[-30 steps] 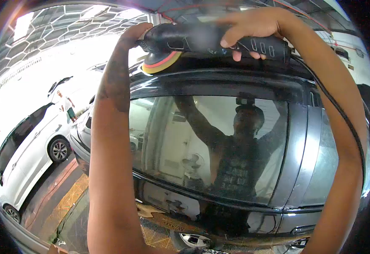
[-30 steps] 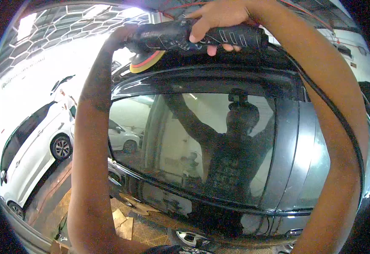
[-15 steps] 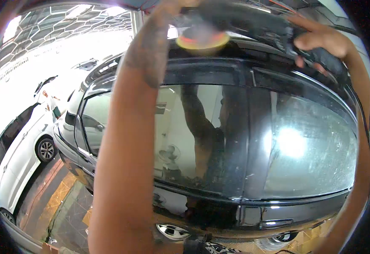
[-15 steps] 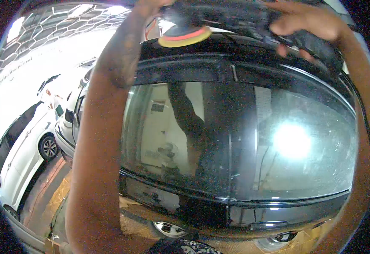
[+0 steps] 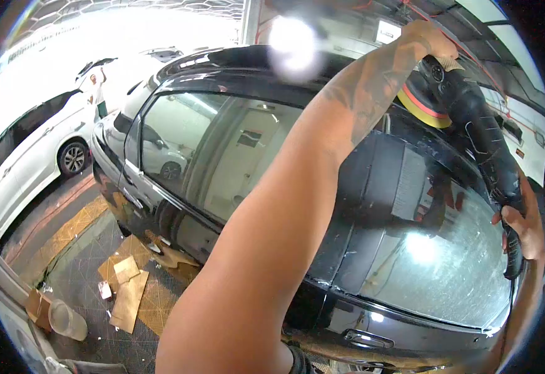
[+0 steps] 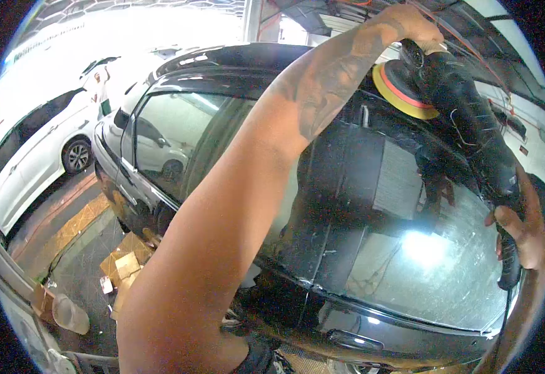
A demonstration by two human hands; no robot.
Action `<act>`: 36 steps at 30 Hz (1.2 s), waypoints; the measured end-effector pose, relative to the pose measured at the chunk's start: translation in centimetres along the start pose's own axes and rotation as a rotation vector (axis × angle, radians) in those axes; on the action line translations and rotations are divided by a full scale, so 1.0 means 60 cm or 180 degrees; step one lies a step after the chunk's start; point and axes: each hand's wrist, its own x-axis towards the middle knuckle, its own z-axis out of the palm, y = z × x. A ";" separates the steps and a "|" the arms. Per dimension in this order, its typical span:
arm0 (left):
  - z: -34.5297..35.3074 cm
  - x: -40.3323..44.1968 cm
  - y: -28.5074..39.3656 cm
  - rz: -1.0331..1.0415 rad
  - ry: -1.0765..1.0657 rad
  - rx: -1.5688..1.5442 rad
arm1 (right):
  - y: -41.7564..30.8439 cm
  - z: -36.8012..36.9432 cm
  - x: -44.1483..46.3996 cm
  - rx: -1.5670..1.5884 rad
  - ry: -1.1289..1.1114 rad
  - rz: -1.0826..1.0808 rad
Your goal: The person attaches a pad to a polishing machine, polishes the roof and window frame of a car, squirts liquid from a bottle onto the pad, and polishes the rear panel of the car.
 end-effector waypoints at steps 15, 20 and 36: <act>-0.309 -0.227 -0.329 -0.2073 0.1280 0.0338 | -0.284 0.331 0.126 -0.0379 -0.0377 -0.0343; -0.314 -0.080 -0.517 -0.2281 0.1270 0.0550 | -0.394 0.452 0.156 -0.0298 -0.0058 -0.0573; -0.508 -0.264 -0.846 -0.0867 0.0572 -0.0025 | -0.704 0.828 0.087 0.0094 0.0012 -0.0220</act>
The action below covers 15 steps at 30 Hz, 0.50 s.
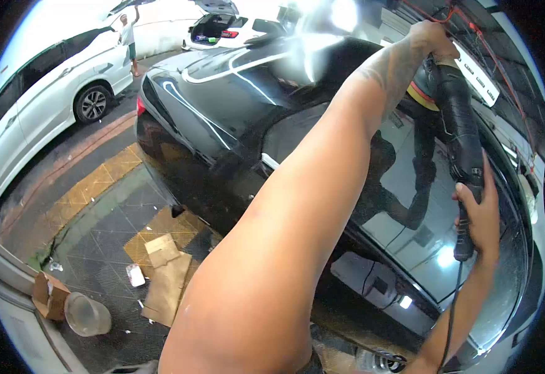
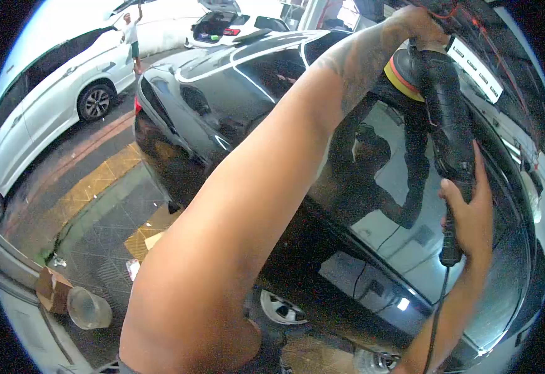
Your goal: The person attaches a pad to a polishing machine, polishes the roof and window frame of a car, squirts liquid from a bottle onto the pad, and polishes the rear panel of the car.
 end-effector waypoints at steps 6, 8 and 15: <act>-0.120 -0.114 -0.067 -0.0149 -0.0161 -0.0677 | -0.065 0.117 -0.039 0.0184 0.0064 0.0284; -0.138 -0.122 -0.104 -0.0246 -0.0114 -0.0677 | -0.075 0.159 -0.046 0.0280 0.0098 0.0204; -0.206 -0.177 -0.276 -0.0078 -0.0019 -0.0623 | -0.137 0.335 -0.073 0.0069 -0.0093 0.0367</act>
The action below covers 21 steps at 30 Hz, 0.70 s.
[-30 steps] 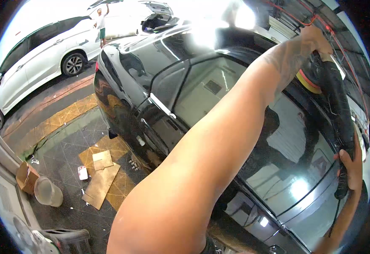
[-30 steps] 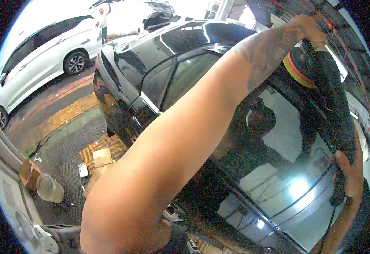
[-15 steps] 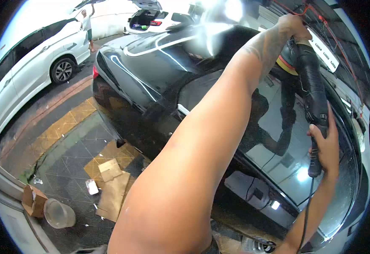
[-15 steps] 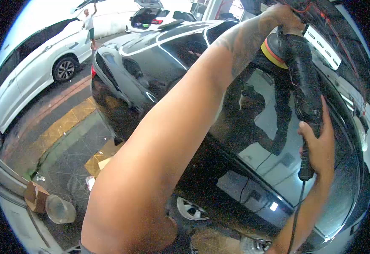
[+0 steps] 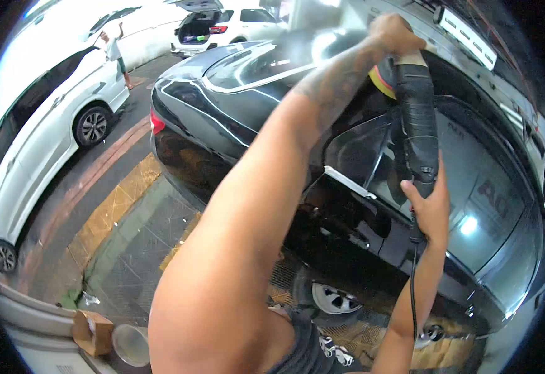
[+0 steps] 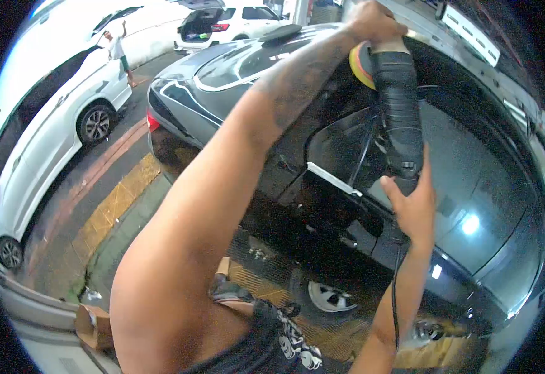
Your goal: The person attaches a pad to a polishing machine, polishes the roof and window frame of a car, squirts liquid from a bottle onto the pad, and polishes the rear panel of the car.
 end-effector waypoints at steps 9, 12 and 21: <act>-0.196 -0.137 -0.184 0.0622 -0.0364 -0.0159 | -0.076 0.278 -0.088 0.0205 -0.0182 0.0299; -0.248 -0.178 -0.259 0.0584 -0.0321 0.0072 | -0.124 0.361 -0.114 0.0334 -0.0156 0.0244; -0.384 -0.304 -0.424 -0.0166 -0.0321 -0.0298 | -0.176 0.502 -0.161 0.0745 -0.0871 0.0562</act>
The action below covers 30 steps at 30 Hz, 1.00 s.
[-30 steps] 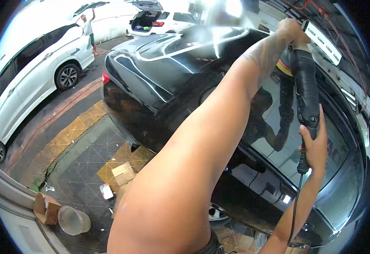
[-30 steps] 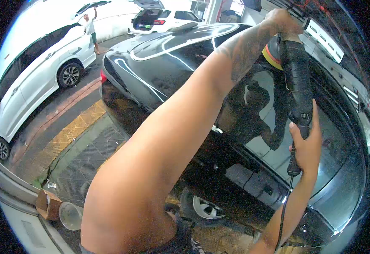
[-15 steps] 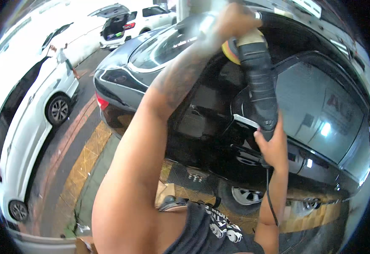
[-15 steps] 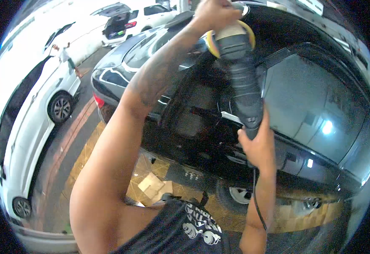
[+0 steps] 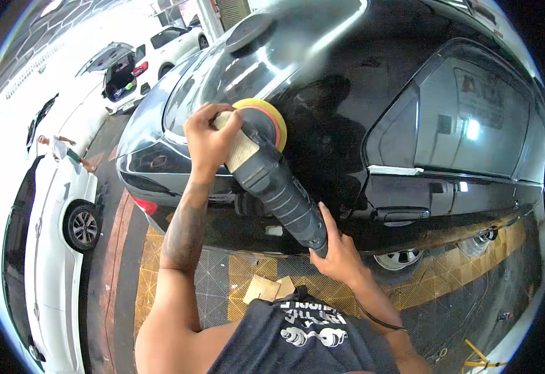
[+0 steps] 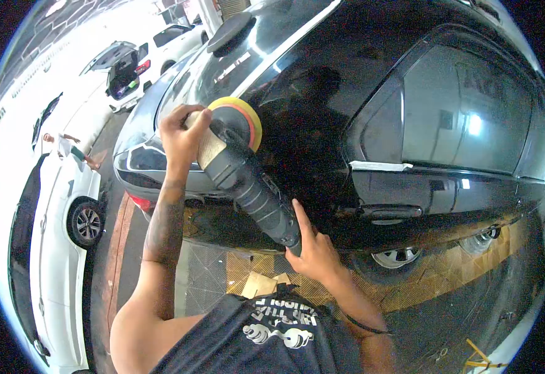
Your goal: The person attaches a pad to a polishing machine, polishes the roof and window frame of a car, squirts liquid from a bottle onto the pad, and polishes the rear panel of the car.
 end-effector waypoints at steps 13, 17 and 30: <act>0.191 0.179 0.143 0.1093 -0.0258 -0.0834 | 0.024 -0.131 0.013 -0.0462 0.1303 -0.0169; 0.212 0.171 0.210 0.0436 -0.1816 -0.3195 | 0.043 -0.161 0.018 0.0007 0.1349 -0.0093; 0.065 -0.029 -0.049 -0.0134 0.0172 -0.2533 | 0.065 -0.002 0.000 0.0200 0.0129 -0.0334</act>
